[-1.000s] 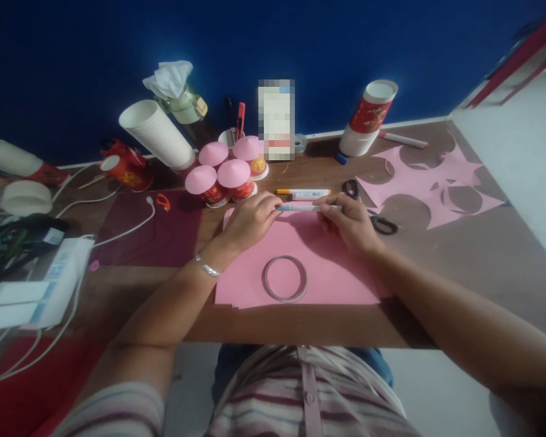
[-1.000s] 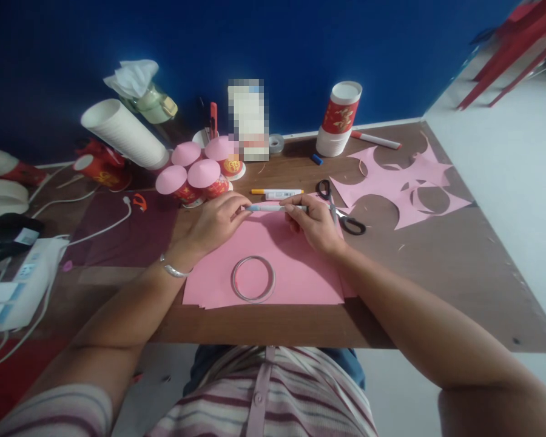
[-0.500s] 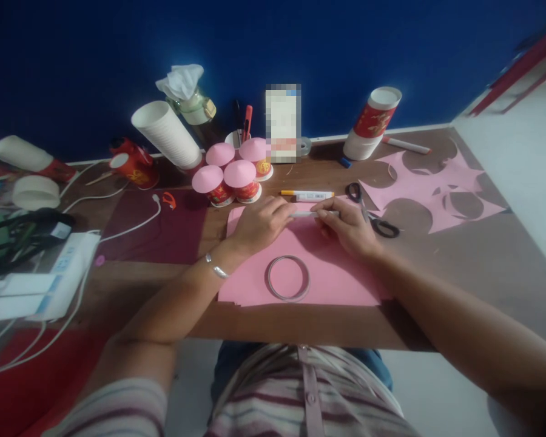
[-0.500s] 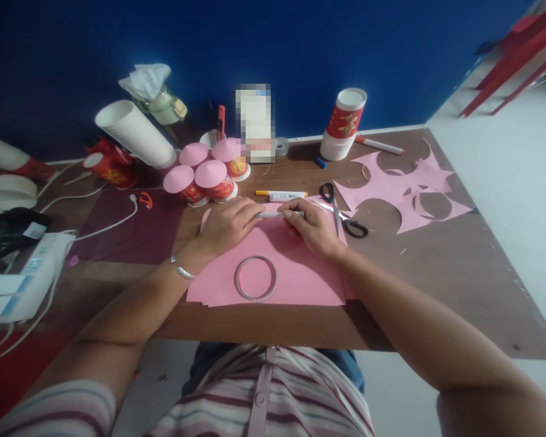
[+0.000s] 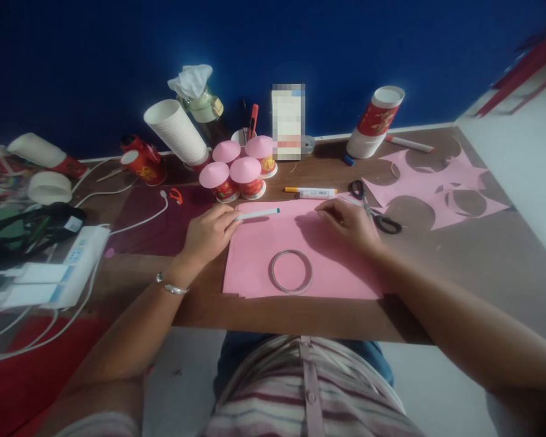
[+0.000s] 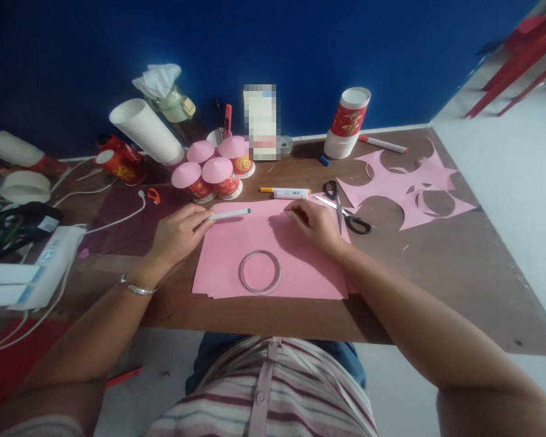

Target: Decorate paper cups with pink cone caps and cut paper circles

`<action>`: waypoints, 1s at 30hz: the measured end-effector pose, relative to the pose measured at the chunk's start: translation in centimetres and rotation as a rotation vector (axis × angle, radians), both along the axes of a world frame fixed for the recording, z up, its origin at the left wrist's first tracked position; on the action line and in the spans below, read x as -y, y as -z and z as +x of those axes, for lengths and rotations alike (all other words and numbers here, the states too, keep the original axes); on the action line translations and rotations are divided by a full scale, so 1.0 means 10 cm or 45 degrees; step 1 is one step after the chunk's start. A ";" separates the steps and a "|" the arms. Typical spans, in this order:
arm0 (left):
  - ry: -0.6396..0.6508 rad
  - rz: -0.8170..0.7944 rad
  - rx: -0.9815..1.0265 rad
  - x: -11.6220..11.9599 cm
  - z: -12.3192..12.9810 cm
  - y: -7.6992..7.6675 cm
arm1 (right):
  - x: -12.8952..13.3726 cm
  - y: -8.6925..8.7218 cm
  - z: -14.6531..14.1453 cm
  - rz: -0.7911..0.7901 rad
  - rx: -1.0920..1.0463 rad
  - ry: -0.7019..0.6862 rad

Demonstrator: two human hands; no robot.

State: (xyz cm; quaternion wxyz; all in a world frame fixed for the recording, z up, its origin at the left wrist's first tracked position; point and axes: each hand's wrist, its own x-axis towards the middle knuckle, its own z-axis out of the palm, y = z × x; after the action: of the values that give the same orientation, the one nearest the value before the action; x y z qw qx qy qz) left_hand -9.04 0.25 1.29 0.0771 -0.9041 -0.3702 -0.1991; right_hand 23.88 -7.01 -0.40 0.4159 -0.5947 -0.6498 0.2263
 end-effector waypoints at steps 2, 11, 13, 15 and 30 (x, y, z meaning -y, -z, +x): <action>-0.018 0.004 -0.019 0.05 -0.10 0.02 | 0.03 -0.02 -0.02 0.015 0.070 -0.022; 0.164 0.085 0.000 0.04 0.26 -0.04 | 0.14 -0.04 -0.09 0.403 0.417 -0.583; 0.234 0.054 -0.044 -0.02 0.52 -0.05 | 0.20 -0.07 -0.17 0.518 0.453 -0.722; 0.294 -0.015 -0.090 -0.10 0.79 -0.03 | 0.25 -0.08 -0.25 0.603 0.517 -0.801; 0.228 -0.109 0.050 -0.19 0.95 -0.02 | 0.25 -0.05 -0.19 0.566 0.654 -0.811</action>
State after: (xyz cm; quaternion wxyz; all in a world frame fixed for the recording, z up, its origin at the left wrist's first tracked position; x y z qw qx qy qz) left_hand 0.45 2.12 1.48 0.0130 -0.9320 -0.2975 -0.2069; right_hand 22.01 -9.53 0.08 0.2687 -0.2987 -0.9147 0.0435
